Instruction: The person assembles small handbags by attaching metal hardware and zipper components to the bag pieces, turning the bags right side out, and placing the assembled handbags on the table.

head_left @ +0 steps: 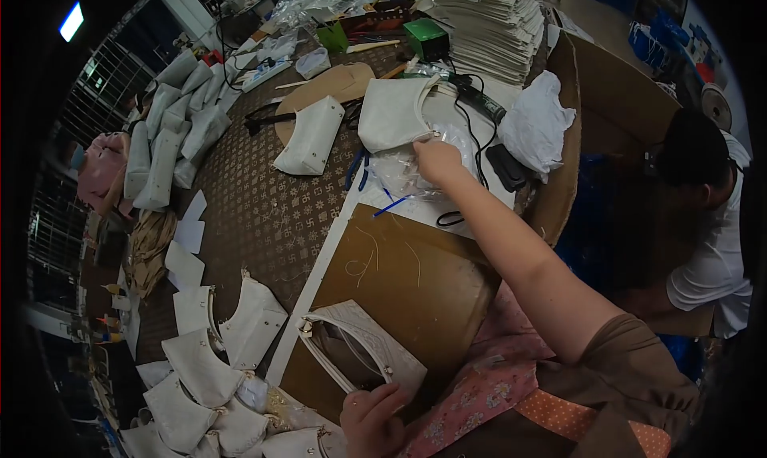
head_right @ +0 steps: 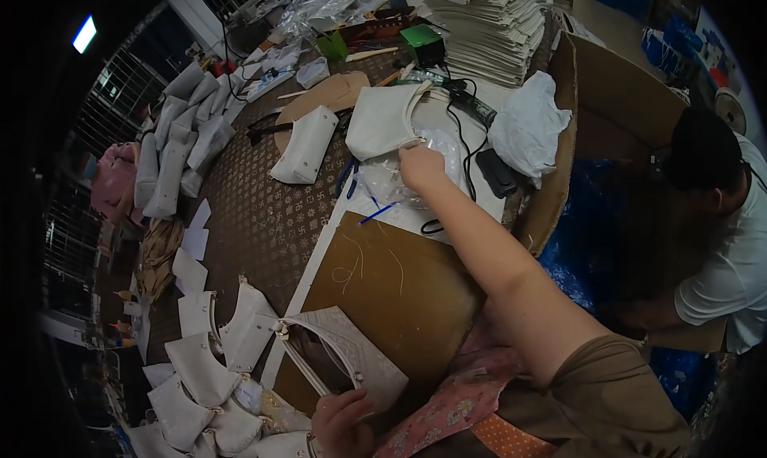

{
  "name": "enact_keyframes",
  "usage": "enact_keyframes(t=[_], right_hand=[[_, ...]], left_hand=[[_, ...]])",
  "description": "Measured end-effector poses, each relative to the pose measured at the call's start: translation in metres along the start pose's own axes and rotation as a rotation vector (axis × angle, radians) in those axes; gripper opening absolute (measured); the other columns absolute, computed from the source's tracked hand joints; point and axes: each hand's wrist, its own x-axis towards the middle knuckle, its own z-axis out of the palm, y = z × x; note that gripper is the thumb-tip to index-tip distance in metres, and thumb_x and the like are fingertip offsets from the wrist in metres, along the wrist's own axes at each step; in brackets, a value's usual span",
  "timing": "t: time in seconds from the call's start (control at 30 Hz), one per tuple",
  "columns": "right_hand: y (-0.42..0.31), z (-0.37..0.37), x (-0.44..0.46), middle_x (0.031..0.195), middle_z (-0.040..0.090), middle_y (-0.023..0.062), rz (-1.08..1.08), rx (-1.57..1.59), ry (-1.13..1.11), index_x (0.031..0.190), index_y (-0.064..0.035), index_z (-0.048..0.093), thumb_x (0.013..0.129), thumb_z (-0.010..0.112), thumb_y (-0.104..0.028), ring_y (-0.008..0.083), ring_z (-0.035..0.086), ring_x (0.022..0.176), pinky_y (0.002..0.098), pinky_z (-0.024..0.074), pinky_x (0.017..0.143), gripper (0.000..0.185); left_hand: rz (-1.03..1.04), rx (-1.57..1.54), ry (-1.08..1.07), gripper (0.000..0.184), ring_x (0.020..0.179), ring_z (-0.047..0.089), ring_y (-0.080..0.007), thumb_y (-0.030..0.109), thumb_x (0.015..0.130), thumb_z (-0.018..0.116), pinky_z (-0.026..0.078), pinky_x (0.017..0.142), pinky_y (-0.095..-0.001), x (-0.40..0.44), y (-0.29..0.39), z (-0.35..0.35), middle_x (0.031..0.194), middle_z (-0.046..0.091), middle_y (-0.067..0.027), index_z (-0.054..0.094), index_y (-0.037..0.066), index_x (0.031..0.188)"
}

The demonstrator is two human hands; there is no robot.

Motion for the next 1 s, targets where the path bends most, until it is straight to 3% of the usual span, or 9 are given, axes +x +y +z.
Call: enact_keyframes(t=[0.13, 0.2, 0.33, 0.4, 0.63, 0.73, 0.8, 0.93, 1.0], right_hand=[[0.001, 0.007, 0.001, 0.099, 0.066, 0.0105, -0.027, 0.042, 0.154, 0.1, -0.0077, 0.065, 0.076, 0.066, -0.028, 0.0276, 0.062, 0.097, 0.0406, 0.051, 0.075, 0.031], [-0.004, 0.001, 0.0, 0.094, 0.065, 0.0062, -0.006, -0.082, -0.058, 0.092, -0.0119, 0.068, 0.07, 0.073, -0.037, 0.0282, 0.062, 0.092, 0.0389, 0.0489, 0.079, 0.034], [-0.014, -0.007, 0.0, 0.101, 0.065, 0.007, -0.176, -0.303, -0.204, 0.091, -0.0085, 0.071, 0.072, 0.07, -0.035, 0.025, 0.06, 0.1, 0.0403, 0.0459, 0.085, 0.032], [0.0, 0.018, 0.009, 0.099, 0.064, 0.0056, -0.322, -0.229, 0.034, 0.088, -0.0101, 0.069, 0.07, 0.072, -0.037, 0.025, 0.056, 0.105, 0.0403, 0.0436, 0.088, 0.033], [-0.003, 0.031, 0.009, 0.113, 0.062, 0.0073, -0.267, -0.183, 0.1, 0.096, -0.0088, 0.07, 0.077, 0.066, -0.04, 0.0267, 0.051, 0.115, 0.0415, 0.0409, 0.093, 0.037], [-0.013, 0.024, 0.012, 0.117, 0.061, 0.0086, -0.256, -0.332, 0.06, 0.102, -0.0098, 0.069, 0.079, 0.064, -0.039, 0.0268, 0.05, 0.118, 0.0393, 0.0411, 0.094, 0.037], [-0.019, 0.011, 0.017, 0.1, 0.066, 0.0128, -0.334, -0.448, -0.225, 0.102, -0.0073, 0.066, 0.078, 0.062, -0.026, 0.0274, 0.06, 0.101, 0.0416, 0.0468, 0.083, 0.031], [-0.024, 0.014, 0.006, 0.089, 0.068, 0.0135, -0.38, -0.45, -0.267, 0.088, -0.0072, 0.07, 0.074, 0.062, -0.022, 0.0288, 0.065, 0.086, 0.0396, 0.0511, 0.071, 0.022], [-0.024, 0.021, 0.002, 0.079, 0.068, 0.0132, -0.383, -0.325, -0.114, 0.075, -0.0072, 0.071, 0.072, 0.062, -0.018, 0.0304, 0.066, 0.073, 0.0403, 0.0521, 0.061, 0.014]], left_hand=[[0.006, -0.021, 0.011, 0.041, 0.082, 0.059, -0.0289, 0.001, 0.054, 0.051, 0.045, 0.08, -0.0376, -0.003, -0.001, 0.001, 0.094, 0.061, -0.0139, 0.065, 0.004, 0.092], [0.008, -0.029, 0.015, 0.041, 0.082, 0.059, -0.0289, 0.001, 0.053, 0.051, 0.045, 0.08, -0.0378, -0.005, -0.003, 0.002, 0.094, 0.061, -0.0137, 0.065, 0.004, 0.092], [0.013, -0.044, 0.017, 0.041, 0.083, 0.059, -0.0289, 0.001, 0.053, 0.052, 0.044, 0.081, -0.0384, -0.006, -0.004, 0.004, 0.093, 0.061, -0.0133, 0.065, 0.004, 0.092], [0.016, -0.051, 0.02, 0.041, 0.083, 0.059, -0.0289, 0.002, 0.053, 0.052, 0.044, 0.081, -0.0386, -0.007, -0.004, 0.004, 0.093, 0.061, -0.0131, 0.065, 0.005, 0.091], [0.01, -0.058, 0.028, 0.04, 0.083, 0.058, -0.0289, 0.003, 0.053, 0.053, 0.043, 0.082, -0.0395, -0.008, -0.004, 0.005, 0.093, 0.06, -0.0124, 0.065, 0.005, 0.091], [0.01, -0.06, 0.034, 0.04, 0.084, 0.058, -0.0288, 0.003, 0.052, 0.053, 0.043, 0.083, -0.0399, -0.008, -0.003, 0.007, 0.093, 0.06, -0.0121, 0.066, 0.006, 0.091], [0.012, -0.059, 0.038, 0.04, 0.084, 0.058, -0.0288, 0.003, 0.052, 0.053, 0.043, 0.083, -0.0401, -0.008, -0.003, 0.006, 0.093, 0.06, -0.0119, 0.066, 0.006, 0.09], [0.008, -0.065, 0.063, 0.04, 0.084, 0.058, -0.0288, 0.004, 0.052, 0.054, 0.042, 0.084, -0.0406, -0.008, -0.002, 0.009, 0.092, 0.06, -0.0115, 0.066, 0.006, 0.09], [0.011, -0.066, 0.082, 0.04, 0.085, 0.058, -0.0288, 0.004, 0.052, 0.054, 0.042, 0.084, -0.0409, -0.007, -0.001, 0.011, 0.092, 0.06, -0.0113, 0.066, 0.007, 0.09]])
